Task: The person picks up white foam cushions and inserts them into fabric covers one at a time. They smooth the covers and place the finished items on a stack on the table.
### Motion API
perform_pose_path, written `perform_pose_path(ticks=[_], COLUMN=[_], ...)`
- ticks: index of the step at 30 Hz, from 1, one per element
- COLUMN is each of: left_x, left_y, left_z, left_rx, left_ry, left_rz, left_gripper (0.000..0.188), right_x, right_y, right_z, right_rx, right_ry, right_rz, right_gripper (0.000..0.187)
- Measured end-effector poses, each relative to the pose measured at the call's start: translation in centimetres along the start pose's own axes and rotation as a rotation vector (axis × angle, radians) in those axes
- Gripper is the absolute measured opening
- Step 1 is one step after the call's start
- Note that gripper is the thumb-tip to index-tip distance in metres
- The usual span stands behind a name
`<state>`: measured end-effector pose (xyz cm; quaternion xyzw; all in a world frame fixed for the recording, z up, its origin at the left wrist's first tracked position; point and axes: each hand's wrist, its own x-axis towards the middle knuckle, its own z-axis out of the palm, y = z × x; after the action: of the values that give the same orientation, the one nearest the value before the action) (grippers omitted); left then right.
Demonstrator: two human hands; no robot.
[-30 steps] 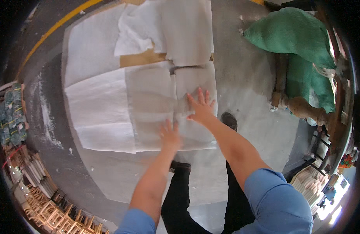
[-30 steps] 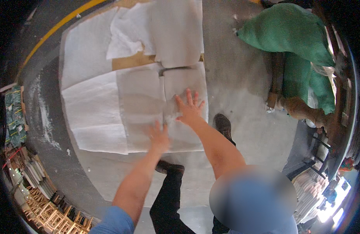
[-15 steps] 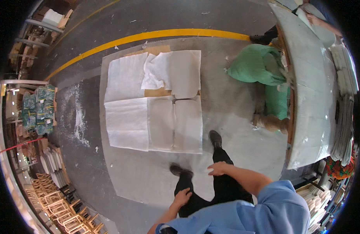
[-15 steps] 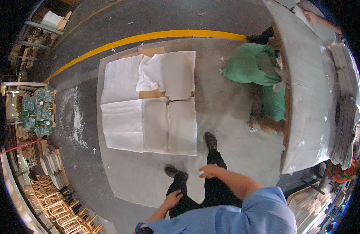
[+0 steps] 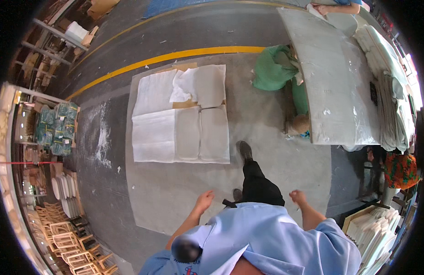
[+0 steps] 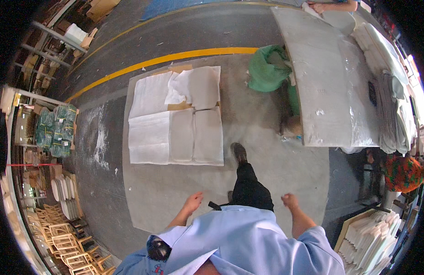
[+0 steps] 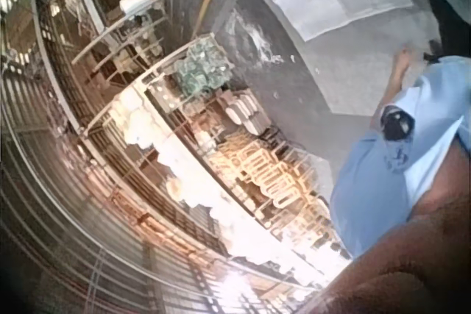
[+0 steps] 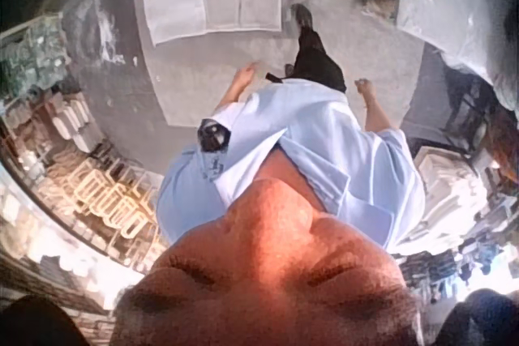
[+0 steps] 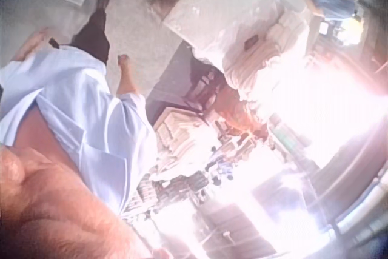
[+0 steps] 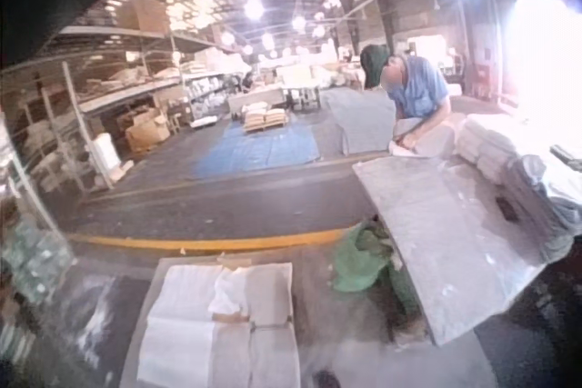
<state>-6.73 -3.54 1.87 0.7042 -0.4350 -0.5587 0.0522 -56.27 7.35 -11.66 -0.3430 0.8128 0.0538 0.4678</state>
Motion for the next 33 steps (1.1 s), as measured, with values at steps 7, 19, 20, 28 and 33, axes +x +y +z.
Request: perform_pose_path(ticks=[7,19,20,28,33], left_x=[-14.8,-12.1,-11.7,-1.0,-10.7], left_y=[-9.4,0.6,1.6,21.8,33.1], left_z=[-1.2,7.3,8.0,26.3,27.7], left_rx=[0.833,0.709,0.803,-0.028,0.046], left_ry=[-0.188,-0.101,-0.040,-0.342,-0.672], left_rz=[0.216,0.294,0.450,0.230,0.312], left_gripper=[0.024,0.020,0.019,0.034,0.025], right_x=[-9.5,-8.0,-7.7,-6.4,-9.5], right_y=[9.7,17.1,16.6,27.0,22.9], right_z=[8.2,-7.6,-9.7,-39.9,-50.7], right_rx=[0.147,0.377,0.447,1.540,0.750], right_ry=[-0.240,-0.136,-0.137,0.327,0.679], right_rz=[-0.144,0.115,0.058,-0.327,-0.509], right_gripper=[0.029,0.050,0.047,0.025,0.032])
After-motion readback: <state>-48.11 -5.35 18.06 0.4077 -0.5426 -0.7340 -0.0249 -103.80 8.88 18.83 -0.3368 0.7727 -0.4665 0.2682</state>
